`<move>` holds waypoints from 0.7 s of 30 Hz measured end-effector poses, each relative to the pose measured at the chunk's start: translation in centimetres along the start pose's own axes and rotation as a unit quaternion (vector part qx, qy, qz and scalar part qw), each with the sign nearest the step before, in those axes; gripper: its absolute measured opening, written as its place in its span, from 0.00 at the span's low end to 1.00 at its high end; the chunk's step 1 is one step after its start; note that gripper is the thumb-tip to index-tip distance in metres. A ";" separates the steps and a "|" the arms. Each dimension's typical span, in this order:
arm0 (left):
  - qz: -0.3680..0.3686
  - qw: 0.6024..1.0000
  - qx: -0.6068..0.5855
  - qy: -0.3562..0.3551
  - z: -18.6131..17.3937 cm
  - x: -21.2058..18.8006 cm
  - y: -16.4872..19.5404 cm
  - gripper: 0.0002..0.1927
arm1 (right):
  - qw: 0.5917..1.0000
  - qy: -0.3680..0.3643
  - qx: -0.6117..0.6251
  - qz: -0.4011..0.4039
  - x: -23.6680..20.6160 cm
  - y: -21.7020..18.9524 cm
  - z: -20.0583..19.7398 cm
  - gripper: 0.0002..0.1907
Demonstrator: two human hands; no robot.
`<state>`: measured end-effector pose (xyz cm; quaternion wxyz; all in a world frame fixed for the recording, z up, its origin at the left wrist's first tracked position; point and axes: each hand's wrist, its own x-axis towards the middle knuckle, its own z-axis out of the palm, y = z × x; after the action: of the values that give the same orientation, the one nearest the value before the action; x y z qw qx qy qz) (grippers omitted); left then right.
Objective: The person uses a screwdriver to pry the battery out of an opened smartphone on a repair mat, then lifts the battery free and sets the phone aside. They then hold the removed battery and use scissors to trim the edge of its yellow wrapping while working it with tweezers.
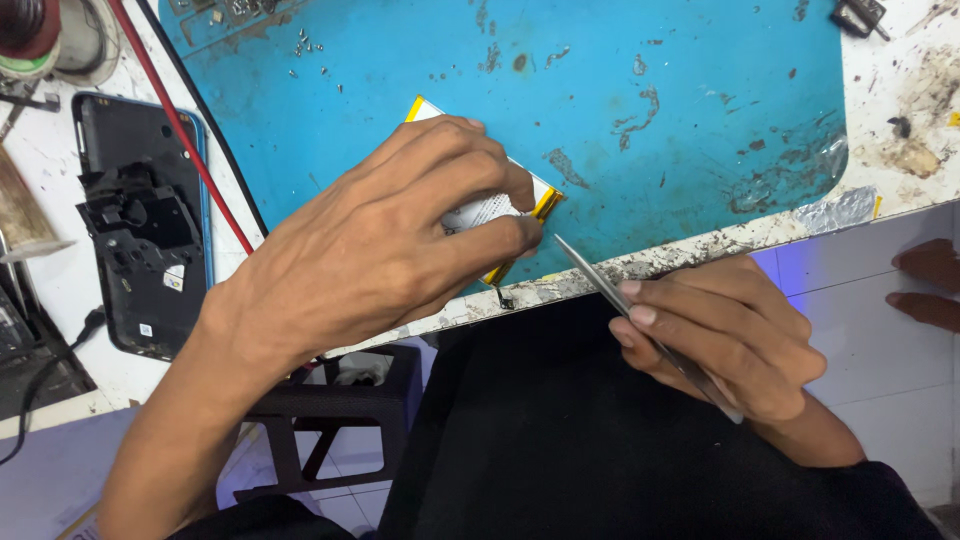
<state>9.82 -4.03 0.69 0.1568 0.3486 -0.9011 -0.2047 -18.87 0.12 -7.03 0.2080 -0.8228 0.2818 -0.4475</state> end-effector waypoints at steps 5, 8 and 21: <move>0.006 1.000 0.020 0.002 0.1 -0.5 0.0 0.12 | 0.995 -0.033 -0.085 -0.026 -0.9 0.0 0.0 0.13; 0.014 0.999 0.033 0.006 0.1 -0.8 -0.1 0.13 | 0.997 -0.026 -0.075 0.007 -1.7 0.1 0.2 0.12; 0.035 0.997 0.061 0.038 0.4 -1.2 -0.2 0.12 | 0.997 -0.017 -0.078 0.016 -2.6 0.5 1.2 0.12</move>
<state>10.63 -3.26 0.09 0.1763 0.3328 -0.9171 -0.1306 -19.10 1.52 -9.51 0.1551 -0.8397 0.3249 -0.4066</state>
